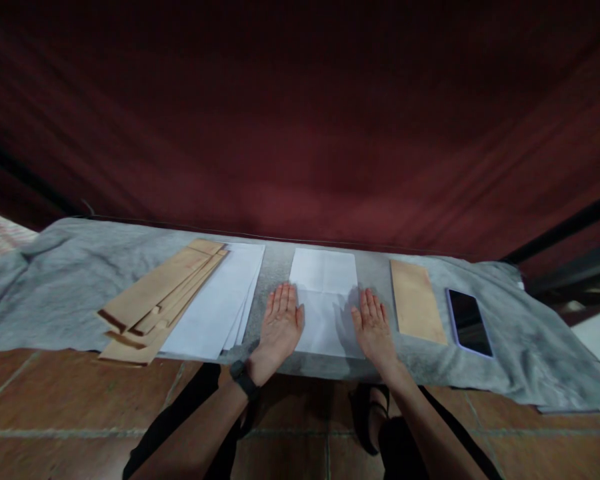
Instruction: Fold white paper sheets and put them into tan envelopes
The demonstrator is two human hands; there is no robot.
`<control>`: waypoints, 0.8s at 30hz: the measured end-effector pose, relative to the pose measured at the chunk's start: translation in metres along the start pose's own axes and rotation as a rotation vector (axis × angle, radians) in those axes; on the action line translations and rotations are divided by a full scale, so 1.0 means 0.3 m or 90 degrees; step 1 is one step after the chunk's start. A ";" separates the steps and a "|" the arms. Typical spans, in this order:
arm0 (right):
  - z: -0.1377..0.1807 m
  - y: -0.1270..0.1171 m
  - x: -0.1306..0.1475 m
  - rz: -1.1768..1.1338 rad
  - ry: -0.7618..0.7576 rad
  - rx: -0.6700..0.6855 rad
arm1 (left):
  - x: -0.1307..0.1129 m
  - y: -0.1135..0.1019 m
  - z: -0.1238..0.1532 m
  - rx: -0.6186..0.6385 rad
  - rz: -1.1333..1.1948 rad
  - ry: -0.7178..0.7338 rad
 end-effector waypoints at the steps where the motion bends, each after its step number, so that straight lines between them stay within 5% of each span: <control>1: -0.022 0.003 0.014 -0.035 -0.002 -0.001 | -0.027 0.004 -0.018 0.009 0.012 0.018; 10: -0.192 0.100 0.224 -0.240 0.019 0.096 | -0.209 0.118 -0.169 0.090 0.063 0.119; 24: -0.245 0.186 0.211 -0.048 -0.004 0.058 | -0.091 0.174 -0.237 0.038 -0.001 -0.020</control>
Point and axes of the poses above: each hand's wrist, its own z-axis away from the middle knuckle, its own y-axis out of the palm, x = y × z, the point moved 5 cm from there along -z, towards the middle knuckle, and after that the axes turned 9 degrees about -x, right-handed, at the moved point
